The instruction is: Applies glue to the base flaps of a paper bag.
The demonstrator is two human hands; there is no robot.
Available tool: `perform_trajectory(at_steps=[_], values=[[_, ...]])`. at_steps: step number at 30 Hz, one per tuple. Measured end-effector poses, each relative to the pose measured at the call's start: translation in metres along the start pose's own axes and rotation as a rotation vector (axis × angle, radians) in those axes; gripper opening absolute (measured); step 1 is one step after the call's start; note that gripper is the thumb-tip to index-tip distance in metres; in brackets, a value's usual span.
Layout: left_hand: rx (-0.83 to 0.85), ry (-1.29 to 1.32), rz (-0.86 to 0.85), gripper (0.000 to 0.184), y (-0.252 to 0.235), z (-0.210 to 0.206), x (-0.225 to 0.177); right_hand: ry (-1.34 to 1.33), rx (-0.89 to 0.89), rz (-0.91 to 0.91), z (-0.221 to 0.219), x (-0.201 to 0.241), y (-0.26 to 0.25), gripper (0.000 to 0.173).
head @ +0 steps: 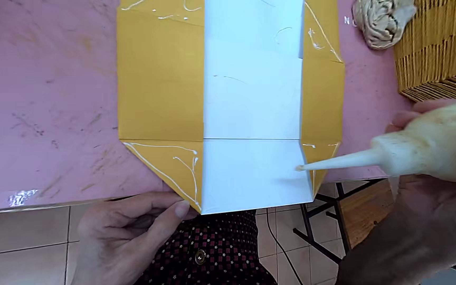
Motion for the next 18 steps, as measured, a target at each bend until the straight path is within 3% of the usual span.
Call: perform_trajectory(at_steps=[6, 13, 18], values=[[0.004, -0.014, 0.006, 0.012, 0.001, 0.002, -0.001, 0.09, -0.2, -0.085, 0.059, -0.021, 0.008, 0.069], [-0.015, -0.038, 0.031, 0.012, 0.002, 0.005, 0.001, 0.073, -0.154, -0.018, 0.056, -0.018, 0.023, 0.084], [-0.023, -0.033, 0.006, 0.012, 0.002, 0.006, 0.0, 0.088, -0.166, -0.015, 0.067, -0.017, 0.027, 0.077]])
Point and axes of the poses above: each hand's wrist, its own y-axis away from the middle knuckle, its own z-axis out of the back of the hand, x = y × z, the point moved 9 cm from there along -y, towards the middle knuckle, and after that the axes turned 8 degrees about y, right-handed, at the moved point
